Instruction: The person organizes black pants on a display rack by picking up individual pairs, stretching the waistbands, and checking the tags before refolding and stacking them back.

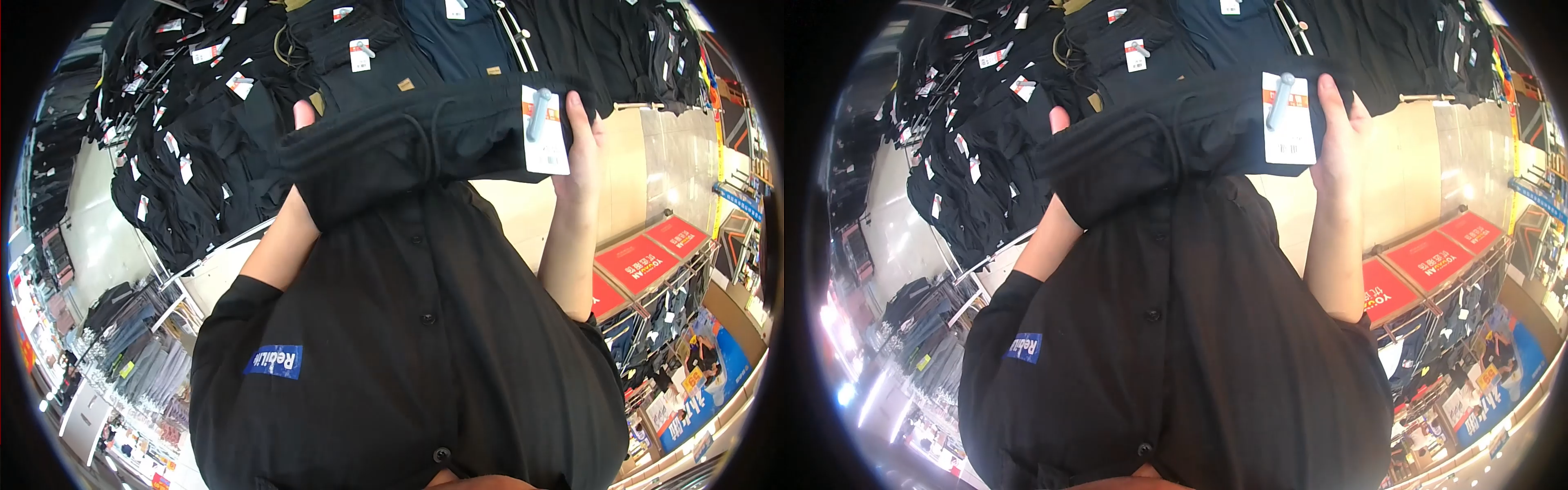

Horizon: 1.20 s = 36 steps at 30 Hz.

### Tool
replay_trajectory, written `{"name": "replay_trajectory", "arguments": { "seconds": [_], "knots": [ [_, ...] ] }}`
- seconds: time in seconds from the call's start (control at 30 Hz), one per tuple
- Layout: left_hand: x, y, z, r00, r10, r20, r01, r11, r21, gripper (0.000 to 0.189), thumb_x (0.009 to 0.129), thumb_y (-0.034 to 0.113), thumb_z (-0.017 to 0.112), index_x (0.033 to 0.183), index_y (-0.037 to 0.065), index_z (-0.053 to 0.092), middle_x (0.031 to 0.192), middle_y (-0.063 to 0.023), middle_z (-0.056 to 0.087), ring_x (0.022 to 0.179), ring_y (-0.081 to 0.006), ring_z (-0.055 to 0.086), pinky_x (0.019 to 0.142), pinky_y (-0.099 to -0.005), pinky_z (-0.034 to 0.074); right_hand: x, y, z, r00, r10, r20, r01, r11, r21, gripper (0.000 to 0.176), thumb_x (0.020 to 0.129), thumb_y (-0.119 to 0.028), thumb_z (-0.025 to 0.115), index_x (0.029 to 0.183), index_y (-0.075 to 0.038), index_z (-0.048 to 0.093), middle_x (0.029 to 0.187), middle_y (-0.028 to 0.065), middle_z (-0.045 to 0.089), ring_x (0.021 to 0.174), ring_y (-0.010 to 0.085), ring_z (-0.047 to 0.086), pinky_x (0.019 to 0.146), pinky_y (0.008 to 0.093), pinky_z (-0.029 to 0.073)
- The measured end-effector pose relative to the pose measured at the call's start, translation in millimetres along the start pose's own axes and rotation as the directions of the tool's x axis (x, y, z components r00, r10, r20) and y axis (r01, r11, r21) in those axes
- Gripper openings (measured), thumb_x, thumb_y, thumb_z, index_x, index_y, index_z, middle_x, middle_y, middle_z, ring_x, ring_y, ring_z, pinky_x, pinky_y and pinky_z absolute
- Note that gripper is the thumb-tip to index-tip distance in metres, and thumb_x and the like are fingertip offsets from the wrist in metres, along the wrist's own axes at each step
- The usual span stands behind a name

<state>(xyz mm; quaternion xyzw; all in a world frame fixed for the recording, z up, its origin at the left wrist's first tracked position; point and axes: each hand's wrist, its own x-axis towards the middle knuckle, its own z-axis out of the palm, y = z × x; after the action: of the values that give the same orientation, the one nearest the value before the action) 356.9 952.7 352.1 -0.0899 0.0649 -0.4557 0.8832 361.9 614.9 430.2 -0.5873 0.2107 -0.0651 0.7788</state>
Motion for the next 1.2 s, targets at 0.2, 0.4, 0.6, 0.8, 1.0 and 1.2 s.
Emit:
{"name": "replay_trajectory", "arguments": {
  "seconds": [0.2, 0.4, 0.6, 0.8, 1.0, 1.2],
  "knots": [
    [-23.7, 5.0, 0.3, 0.982, 0.178, 0.061, -0.187, 0.892, 0.412, 0.103, 0.092, 0.081, 0.042, 0.152, -0.002, 0.040, 0.154, -0.0189, 0.047, 0.140, -0.0311, 0.048, 0.118, -0.0445, 0.037, -5.6, 18.0, 21.0, 0.984, -0.149, -0.093, 0.156, 0.986, 0.067, 0.025, 0.104, -0.018, 0.062, 0.117, 0.002, 0.065, 0.110, 0.0098, 0.071, 0.097, 0.0139, 0.068, 0.086, 0.0281, 0.054],
    [9.9, -15.8, 33.6, 0.837, 0.495, -0.233, -0.219, 0.694, 0.686, 0.045, 0.110, 0.027, 0.047, 0.143, -0.004, 0.049, 0.145, -0.0146, 0.056, 0.131, -0.0226, 0.057, 0.111, -0.0374, 0.046, -26.2, 18.0, 53.0, 0.916, -0.388, 0.096, 0.398, 0.857, -0.329, 0.023, 0.104, -0.014, 0.062, 0.115, 0.005, 0.068, 0.107, 0.0053, 0.070, 0.097, 0.0085, 0.061, 0.088, 0.0245, 0.049],
    [23.5, -17.2, 54.6, 0.637, 0.769, -0.051, -0.372, 0.365, 0.853, 0.037, 0.110, 0.030, 0.048, 0.122, -0.002, 0.063, 0.114, -0.0099, 0.072, 0.100, -0.0172, 0.071, 0.088, -0.0321, 0.057, -20.5, 2.1, 57.6, 0.814, -0.580, 0.025, 0.558, 0.771, -0.308, 0.020, 0.103, -0.013, 0.062, 0.114, 0.003, 0.067, 0.107, 0.0035, 0.070, 0.097, 0.0080, 0.060, 0.087, 0.0251, 0.049],
    [-25.3, 22.9, 93.7, 0.490, 0.550, 0.676, -0.716, -0.189, 0.672, 0.050, 0.100, 0.050, 0.062, 0.101, 0.000, 0.062, 0.083, -0.0110, 0.067, 0.071, -0.0201, 0.064, 0.064, -0.0364, 0.051, -10.5, -54.3, -5.7, 0.485, -0.584, 0.651, 0.165, 0.792, 0.588, 0.024, 0.104, -0.020, 0.057, 0.119, -0.001, 0.057, 0.104, 0.0166, 0.065, 0.081, 0.0266, 0.065, 0.066, 0.0448, 0.054],
    [66.4, 26.5, 117.2, 0.471, 0.064, 0.880, -0.872, -0.119, 0.476, 0.065, 0.104, 0.059, 0.045, 0.102, -0.002, 0.065, 0.083, -0.0159, 0.069, 0.074, -0.0293, 0.065, 0.074, -0.0414, 0.052, 6.5, -40.4, 102.3, 0.075, -0.642, 0.763, -0.027, 0.763, 0.645, 0.027, 0.099, -0.020, 0.060, 0.122, -0.006, 0.062, 0.124, 0.0206, 0.060, 0.099, 0.0299, 0.064, 0.079, 0.0460, 0.054],
    [104.0, -56.7, 126.0, 0.726, 0.644, 0.243, -0.554, 0.337, 0.762, 0.080, 0.101, 0.063, 0.047, 0.155, 0.006, 0.033, 0.132, -0.0215, 0.062, 0.123, -0.0317, 0.061, 0.111, -0.0452, 0.045, -9.4, -14.4, 130.6, 0.509, -0.669, 0.541, 0.663, 0.706, 0.250, 0.047, 0.081, -0.023, 0.081, 0.125, -0.010, 0.073, 0.156, 0.0189, 0.037, 0.143, 0.0303, 0.038, 0.114, 0.0436, 0.036]
  ]
}}
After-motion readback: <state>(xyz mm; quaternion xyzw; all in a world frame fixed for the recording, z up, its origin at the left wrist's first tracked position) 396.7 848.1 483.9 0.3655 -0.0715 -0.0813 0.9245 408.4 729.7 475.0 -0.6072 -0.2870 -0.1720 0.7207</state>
